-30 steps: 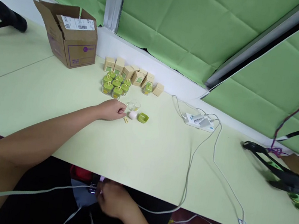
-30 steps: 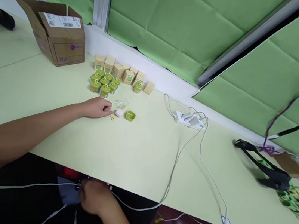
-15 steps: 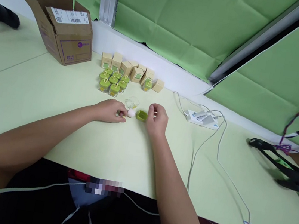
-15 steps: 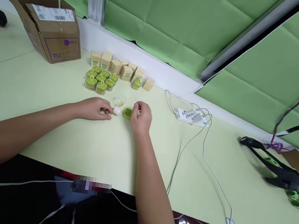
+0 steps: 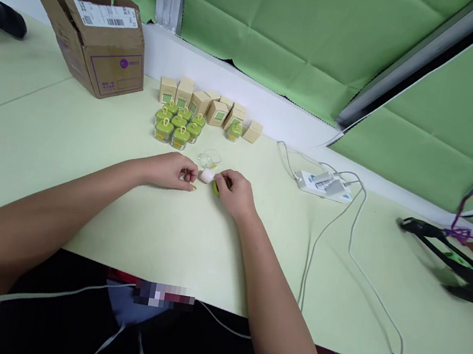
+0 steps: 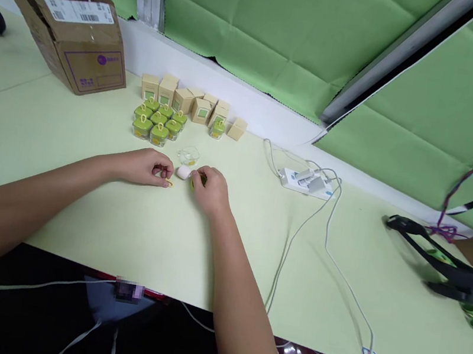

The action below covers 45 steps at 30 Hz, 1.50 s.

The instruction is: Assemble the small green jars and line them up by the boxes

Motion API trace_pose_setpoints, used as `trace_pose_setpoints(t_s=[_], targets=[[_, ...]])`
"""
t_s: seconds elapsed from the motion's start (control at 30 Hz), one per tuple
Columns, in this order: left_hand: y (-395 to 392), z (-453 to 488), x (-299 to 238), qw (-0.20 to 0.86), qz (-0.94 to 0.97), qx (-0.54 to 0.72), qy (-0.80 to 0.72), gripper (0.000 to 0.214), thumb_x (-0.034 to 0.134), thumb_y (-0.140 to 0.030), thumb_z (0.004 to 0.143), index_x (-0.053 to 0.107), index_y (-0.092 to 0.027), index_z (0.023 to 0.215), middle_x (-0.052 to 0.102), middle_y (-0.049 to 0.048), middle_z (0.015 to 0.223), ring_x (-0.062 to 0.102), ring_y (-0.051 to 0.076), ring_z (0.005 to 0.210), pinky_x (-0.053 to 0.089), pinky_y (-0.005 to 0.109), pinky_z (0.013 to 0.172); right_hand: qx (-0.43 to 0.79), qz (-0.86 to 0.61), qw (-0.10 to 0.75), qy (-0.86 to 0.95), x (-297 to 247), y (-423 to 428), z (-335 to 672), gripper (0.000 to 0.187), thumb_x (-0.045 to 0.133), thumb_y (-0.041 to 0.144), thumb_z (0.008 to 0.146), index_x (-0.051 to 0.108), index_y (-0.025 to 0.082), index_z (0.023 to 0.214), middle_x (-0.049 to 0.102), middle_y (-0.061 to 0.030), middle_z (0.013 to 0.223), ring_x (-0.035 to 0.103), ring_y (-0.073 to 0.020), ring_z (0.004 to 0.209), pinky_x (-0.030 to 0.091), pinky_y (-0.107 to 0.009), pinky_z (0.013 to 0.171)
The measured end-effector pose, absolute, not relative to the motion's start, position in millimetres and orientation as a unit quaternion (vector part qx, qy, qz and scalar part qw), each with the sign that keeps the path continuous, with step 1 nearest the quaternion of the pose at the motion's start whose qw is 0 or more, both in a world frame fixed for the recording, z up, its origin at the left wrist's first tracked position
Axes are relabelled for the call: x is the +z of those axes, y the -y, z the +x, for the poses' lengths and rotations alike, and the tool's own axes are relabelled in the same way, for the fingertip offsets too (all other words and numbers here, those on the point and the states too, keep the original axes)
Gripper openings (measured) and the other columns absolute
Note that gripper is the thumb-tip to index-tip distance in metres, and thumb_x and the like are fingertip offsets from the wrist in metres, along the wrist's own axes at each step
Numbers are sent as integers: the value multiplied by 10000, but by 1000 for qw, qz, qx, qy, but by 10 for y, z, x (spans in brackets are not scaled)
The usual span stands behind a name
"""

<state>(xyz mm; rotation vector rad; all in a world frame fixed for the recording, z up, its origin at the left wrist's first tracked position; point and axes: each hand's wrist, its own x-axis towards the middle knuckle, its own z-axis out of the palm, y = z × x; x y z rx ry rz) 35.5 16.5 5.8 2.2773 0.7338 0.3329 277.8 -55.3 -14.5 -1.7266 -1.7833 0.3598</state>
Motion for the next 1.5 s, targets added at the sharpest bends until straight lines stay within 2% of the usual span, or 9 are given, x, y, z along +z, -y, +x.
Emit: trace_pose_setpoints(t_s=[0.2, 0.43, 0.53, 0.67, 0.9, 1.03, 1.13, 1.3, 1.5], targets=[[-134, 328, 112, 356, 881, 124, -288, 227, 739, -425, 828, 688, -203, 827, 635, -12, 764, 506, 132, 666, 360, 272, 631, 135, -649, 314, 680, -142, 570, 2777, 258, 585, 419, 952, 695, 210, 847, 700, -53, 845, 609, -204, 803, 470, -352, 792], [-9, 450, 109, 390, 827, 289, -285, 252, 798, -387, 815, 656, -193, 891, 709, 3, 842, 633, 139, 741, 485, 261, 681, -29, -552, 511, 658, 58, 721, 2675, 234, 606, 437, 985, 703, 226, 960, 744, -69, 892, 647, -215, 828, 546, -390, 815], [91, 503, 113, 345, 827, 356, -263, 189, 748, -359, 872, 656, -197, 905, 726, 5, 869, 675, 145, 795, 517, 264, 729, 61, -504, 498, 703, 123, 792, 2552, 232, 675, 444, 972, 736, 238, 1058, 786, -61, 960, 666, -190, 794, 562, -353, 738], [176, 532, 97, 269, 847, 390, -240, 81, 673, -278, 905, 665, -205, 938, 733, -2, 883, 687, 146, 821, 524, 269, 759, 198, -497, 478, 697, 140, 807, 2461, 214, 680, 439, 972, 749, 236, 976, 785, -40, 944, 664, -158, 748, 555, -315, 685], [160, 533, 77, 188, 861, 420, -215, 168, 644, -382, 1004, 637, -213, 1001, 725, 18, 941, 677, 154, 834, 525, 288, 764, 382, -501, 478, 612, 243, 804, 2540, 368, 837, 563, 826, 761, 224, 947, 772, -27, 862, 701, -165, 728, 616, -335, 710], [133, 520, 98, 165, 851, 441, -232, 249, 724, -440, 981, 624, -218, 1031, 700, 22, 973, 664, 158, 840, 501, 293, 738, 396, -515, 524, 551, 231, 745, 2679, 517, 884, 610, 739, 770, 221, 1060, 754, -21, 870, 747, -192, 781, 662, -394, 805], [100, 502, 94, 181, 851, 424, -253, 223, 695, -427, 997, 621, -218, 1014, 686, 18, 957, 658, 157, 843, 486, 288, 722, 332, -553, 551, 529, 162, 676, 2815, 520, 840, 575, 780, 756, 220, 1150, 729, -26, 934, 769, -204, 871, 652, -439, 931], [56, 478, 77, 215, 849, 388, -288, 202, 614, -410, 1021, 621, -208, 1009, 691, 34, 985, 654, 165, 884, 487, 295, 751, 175, -654, 452, 581, 90, 647, 2883, 287, 606, 417, 943, 739, 195, 1068, 733, -83, 983, 730, -224, 865, 608, -452, 878], [63, 482, 65, 219, 862, 368, -272, 183, 569, -371, 1027, 639, -205, 1000, 693, 45, 986, 642, 179, 906, 476, 311, 787, 131, -651, 321, 675, 137, 739, 2769, 201, 573, 252, 939, 768, 221, 975, 791, -70, 960, 704, -211, 845, 537, -353, 794]])
